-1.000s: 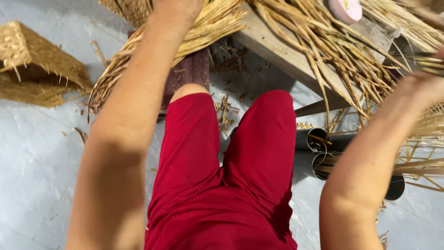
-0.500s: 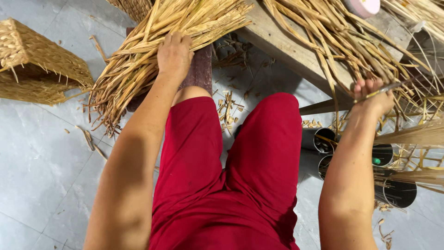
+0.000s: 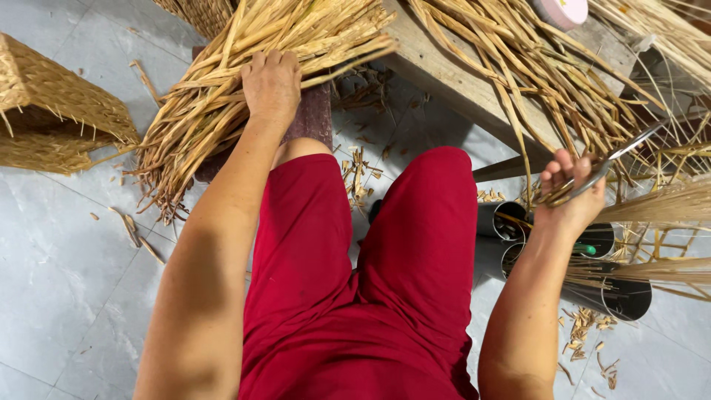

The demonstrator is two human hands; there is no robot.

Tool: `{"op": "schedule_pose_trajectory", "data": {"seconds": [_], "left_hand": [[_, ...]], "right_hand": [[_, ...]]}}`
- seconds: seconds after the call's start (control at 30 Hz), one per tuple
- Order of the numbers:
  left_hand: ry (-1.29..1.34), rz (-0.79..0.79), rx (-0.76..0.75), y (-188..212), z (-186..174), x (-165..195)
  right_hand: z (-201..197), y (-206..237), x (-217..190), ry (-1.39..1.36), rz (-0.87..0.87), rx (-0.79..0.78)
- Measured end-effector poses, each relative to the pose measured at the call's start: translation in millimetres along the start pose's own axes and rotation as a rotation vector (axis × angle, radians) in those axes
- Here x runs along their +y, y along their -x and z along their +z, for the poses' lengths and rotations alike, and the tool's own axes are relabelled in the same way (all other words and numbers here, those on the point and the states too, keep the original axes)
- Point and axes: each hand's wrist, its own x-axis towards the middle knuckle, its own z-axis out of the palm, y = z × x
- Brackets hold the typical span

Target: The person sits on a low stool and trims dried palm leaves with scissors, cutting strips to length and splitting them lengthwise. They pull each leaf from a pile beside them, cut off sections, and set the trimmed strips aside while offcuts fall to the floor.

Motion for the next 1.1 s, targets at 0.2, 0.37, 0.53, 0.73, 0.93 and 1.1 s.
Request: {"op": "schedule_pose_trajectory", "data": {"seconds": [0.2,0.37,0.53,0.73,0.93,1.1], "left_hand": [[0.207,-0.08,0.041,-8.4,-13.8,6.4],[0.252,-0.132,0.012,-15.0,-23.6,7.2],[0.236,-0.047,0.189,-15.3,-26.7,5.8],[0.457,-0.141,0.112,-30.2,-32.1,18.7],[0.532,0.305,0.415,-24.9,-69.3,69.5],[0.46,0.546,0.389,7.1,-87.2,121.7]], "right_hand": [[32.6,51.1,-6.9,0.072,0.059,-0.062],[44.5,61.5,1.9,0.068,0.08,-0.191],[45.7,64.4,17.7,0.065,0.079,-0.31],[50.7,75.8,21.5,0.057,0.106,-0.388],[69.3,93.2,13.5,-0.006,0.049,-0.473],[87.6,100.8,11.8,-0.282,0.083,-0.528]]}}
